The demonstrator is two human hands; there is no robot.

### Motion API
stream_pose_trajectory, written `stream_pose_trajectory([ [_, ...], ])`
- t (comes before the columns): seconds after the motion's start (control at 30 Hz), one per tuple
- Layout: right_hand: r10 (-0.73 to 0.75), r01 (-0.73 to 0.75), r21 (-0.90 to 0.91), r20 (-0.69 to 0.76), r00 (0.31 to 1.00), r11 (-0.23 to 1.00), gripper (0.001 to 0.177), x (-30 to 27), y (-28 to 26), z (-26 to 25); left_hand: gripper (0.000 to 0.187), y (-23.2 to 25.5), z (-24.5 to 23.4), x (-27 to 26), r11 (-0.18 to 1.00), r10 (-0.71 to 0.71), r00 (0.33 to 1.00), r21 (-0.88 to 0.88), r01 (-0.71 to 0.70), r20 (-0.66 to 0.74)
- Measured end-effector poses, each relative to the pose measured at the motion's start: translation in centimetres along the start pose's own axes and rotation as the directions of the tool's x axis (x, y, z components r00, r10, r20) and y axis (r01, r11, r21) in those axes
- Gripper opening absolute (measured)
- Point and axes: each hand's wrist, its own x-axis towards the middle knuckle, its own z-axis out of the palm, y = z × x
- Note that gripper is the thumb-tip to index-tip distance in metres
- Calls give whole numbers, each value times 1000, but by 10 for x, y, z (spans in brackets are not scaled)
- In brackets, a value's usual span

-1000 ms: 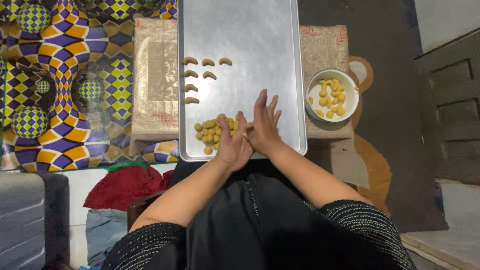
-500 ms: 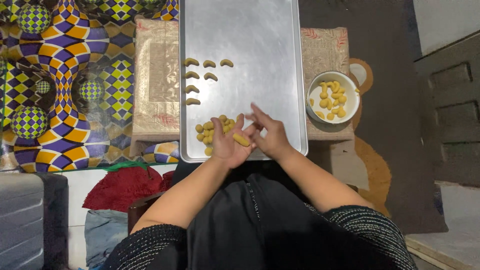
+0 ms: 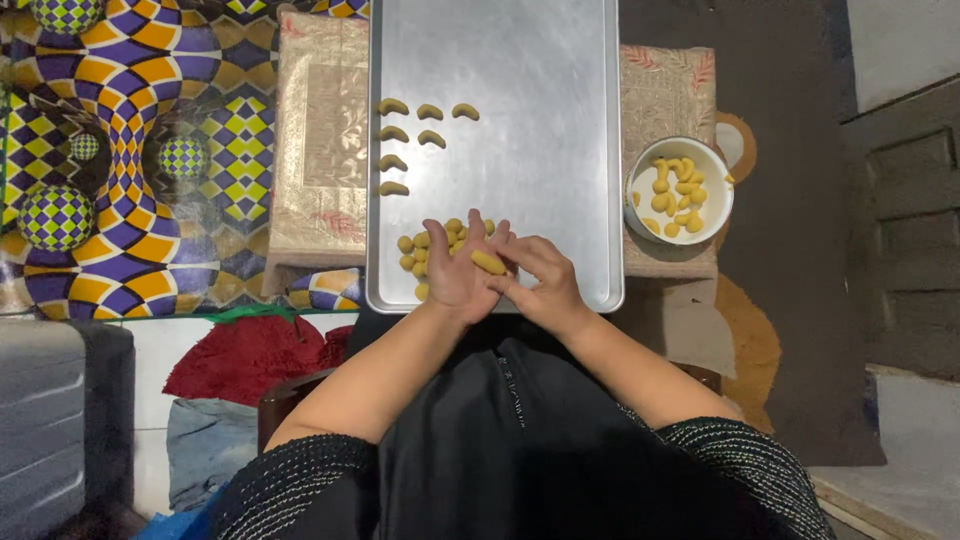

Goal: Shaping dough into crescent-shaped cookies and arranging them on a baking tray

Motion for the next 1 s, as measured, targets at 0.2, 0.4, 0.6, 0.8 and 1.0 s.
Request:
stream_pose_trajectory([
  [0.2,61,-63,53,37,997,997,23,4,-6,2,109,-2,5,-4,968,119,992,216,-127,48],
  [0.4,153,-170,88,175,973,981,18,5,-1,-2,92,19,20,-13,747,153,979,632,-206,138],
  [0.6,215,-215,-9,98,972,977,12,-1,13,14,80,11,-19,-2,298,159,950,904,-306,269],
  [0.8,316,-318,-10,125,940,948,14,-9,42,31,89,22,-37,4,229,226,946,932,-282,231],
  [1.0,523,-525,11,68,849,851,18,23,95,53,79,66,-60,4,434,382,909,837,-335,166],
])
